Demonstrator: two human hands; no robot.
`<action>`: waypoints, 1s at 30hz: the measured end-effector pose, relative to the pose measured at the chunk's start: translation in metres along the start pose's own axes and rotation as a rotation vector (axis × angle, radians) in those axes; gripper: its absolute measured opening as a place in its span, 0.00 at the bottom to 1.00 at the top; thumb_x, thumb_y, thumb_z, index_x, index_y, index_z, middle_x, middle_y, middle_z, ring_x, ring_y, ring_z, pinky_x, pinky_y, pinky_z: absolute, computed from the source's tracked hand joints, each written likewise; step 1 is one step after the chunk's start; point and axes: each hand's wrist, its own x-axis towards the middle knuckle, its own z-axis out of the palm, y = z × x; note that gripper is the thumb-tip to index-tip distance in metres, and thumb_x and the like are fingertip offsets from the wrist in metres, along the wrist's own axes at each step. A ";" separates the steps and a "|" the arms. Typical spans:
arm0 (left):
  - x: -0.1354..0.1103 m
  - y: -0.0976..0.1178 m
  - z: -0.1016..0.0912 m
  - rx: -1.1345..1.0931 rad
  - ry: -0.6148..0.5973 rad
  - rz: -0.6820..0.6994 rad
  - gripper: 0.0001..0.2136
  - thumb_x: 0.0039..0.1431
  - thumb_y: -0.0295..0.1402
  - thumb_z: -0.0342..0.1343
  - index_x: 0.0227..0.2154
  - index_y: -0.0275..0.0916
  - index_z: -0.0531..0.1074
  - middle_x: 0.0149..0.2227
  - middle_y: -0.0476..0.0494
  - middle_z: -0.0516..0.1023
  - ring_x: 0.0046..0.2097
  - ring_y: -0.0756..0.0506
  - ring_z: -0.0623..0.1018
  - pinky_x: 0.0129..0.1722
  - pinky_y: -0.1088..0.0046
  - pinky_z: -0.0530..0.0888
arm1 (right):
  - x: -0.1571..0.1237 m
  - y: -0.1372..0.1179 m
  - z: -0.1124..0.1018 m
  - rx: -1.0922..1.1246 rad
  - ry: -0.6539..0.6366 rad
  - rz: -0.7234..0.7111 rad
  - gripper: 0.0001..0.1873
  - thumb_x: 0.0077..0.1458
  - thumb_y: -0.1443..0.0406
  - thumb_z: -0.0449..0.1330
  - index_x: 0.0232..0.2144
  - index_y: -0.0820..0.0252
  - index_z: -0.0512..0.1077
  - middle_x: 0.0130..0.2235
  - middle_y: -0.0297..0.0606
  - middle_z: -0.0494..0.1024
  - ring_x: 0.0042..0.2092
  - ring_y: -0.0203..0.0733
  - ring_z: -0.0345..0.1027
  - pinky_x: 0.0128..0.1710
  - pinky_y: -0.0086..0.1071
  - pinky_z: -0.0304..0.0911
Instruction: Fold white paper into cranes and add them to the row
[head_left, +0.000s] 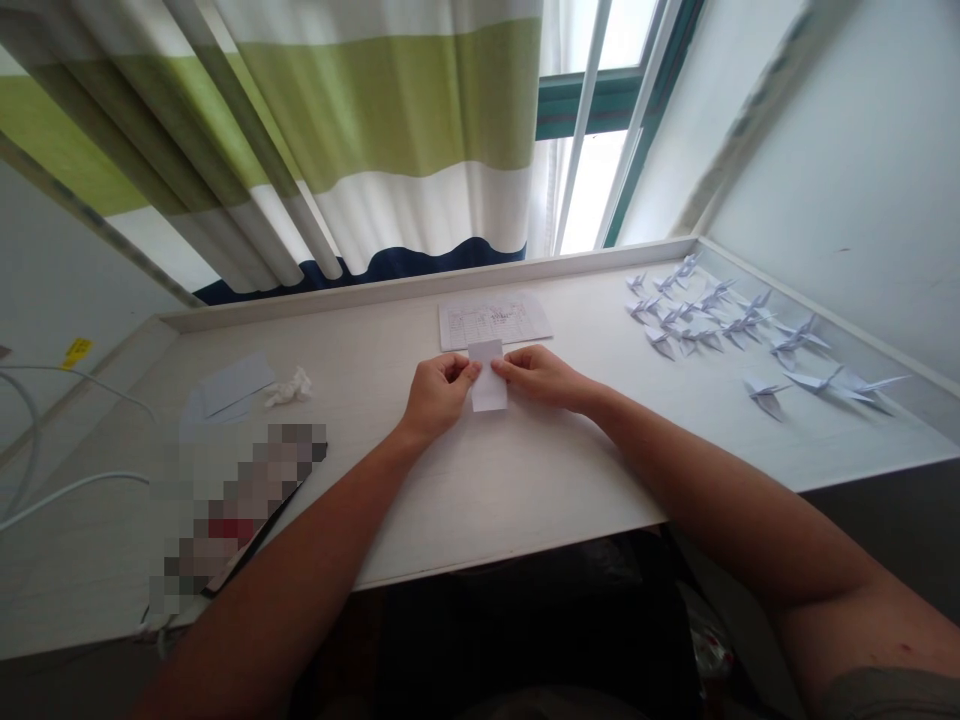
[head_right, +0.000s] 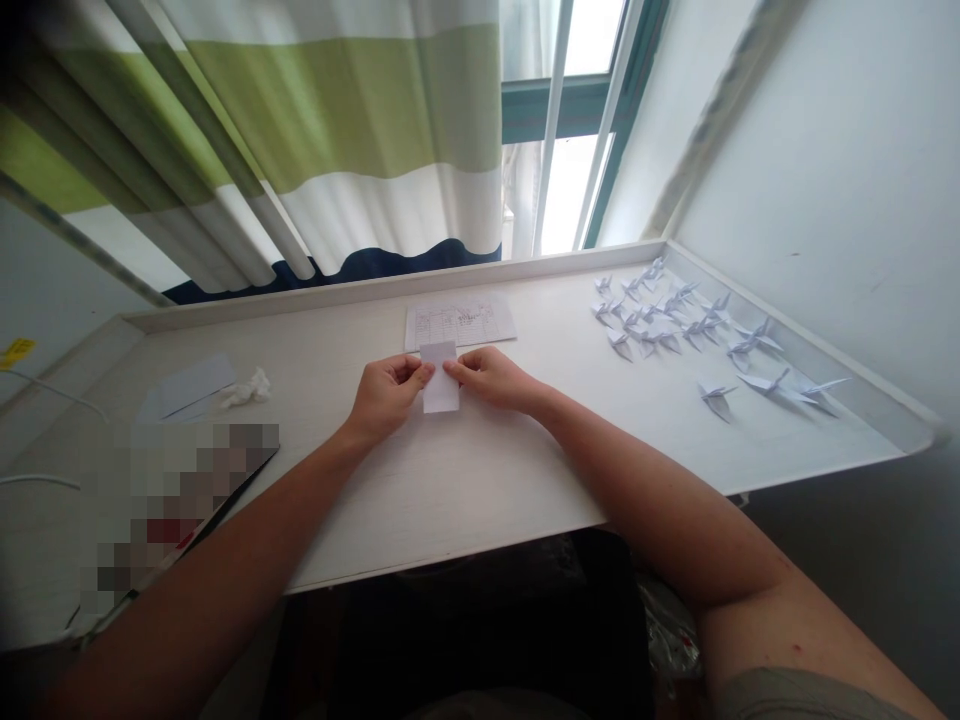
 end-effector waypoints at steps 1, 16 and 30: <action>0.001 0.000 0.000 -0.008 0.016 0.003 0.15 0.54 0.45 0.67 0.26 0.37 0.78 0.25 0.48 0.76 0.28 0.48 0.72 0.30 0.71 0.67 | 0.000 0.000 0.000 0.003 -0.013 -0.005 0.31 0.61 0.40 0.60 0.22 0.58 0.66 0.24 0.30 0.63 0.28 0.34 0.52 0.29 0.32 0.49; 0.005 0.008 -0.011 -0.051 0.099 -0.005 0.18 0.50 0.49 0.72 0.25 0.37 0.79 0.25 0.47 0.78 0.29 0.48 0.74 0.32 0.71 0.70 | -0.007 -0.010 0.005 0.011 -0.063 -0.015 0.31 0.58 0.38 0.62 0.25 0.59 0.69 0.25 0.29 0.63 0.28 0.34 0.52 0.31 0.33 0.51; 0.001 0.016 -0.014 -0.045 0.115 0.010 0.17 0.54 0.47 0.71 0.26 0.38 0.80 0.25 0.47 0.78 0.30 0.47 0.75 0.34 0.70 0.72 | -0.008 -0.007 0.004 0.089 -0.190 0.005 0.33 0.57 0.36 0.64 0.29 0.62 0.74 0.27 0.33 0.70 0.28 0.35 0.56 0.29 0.32 0.52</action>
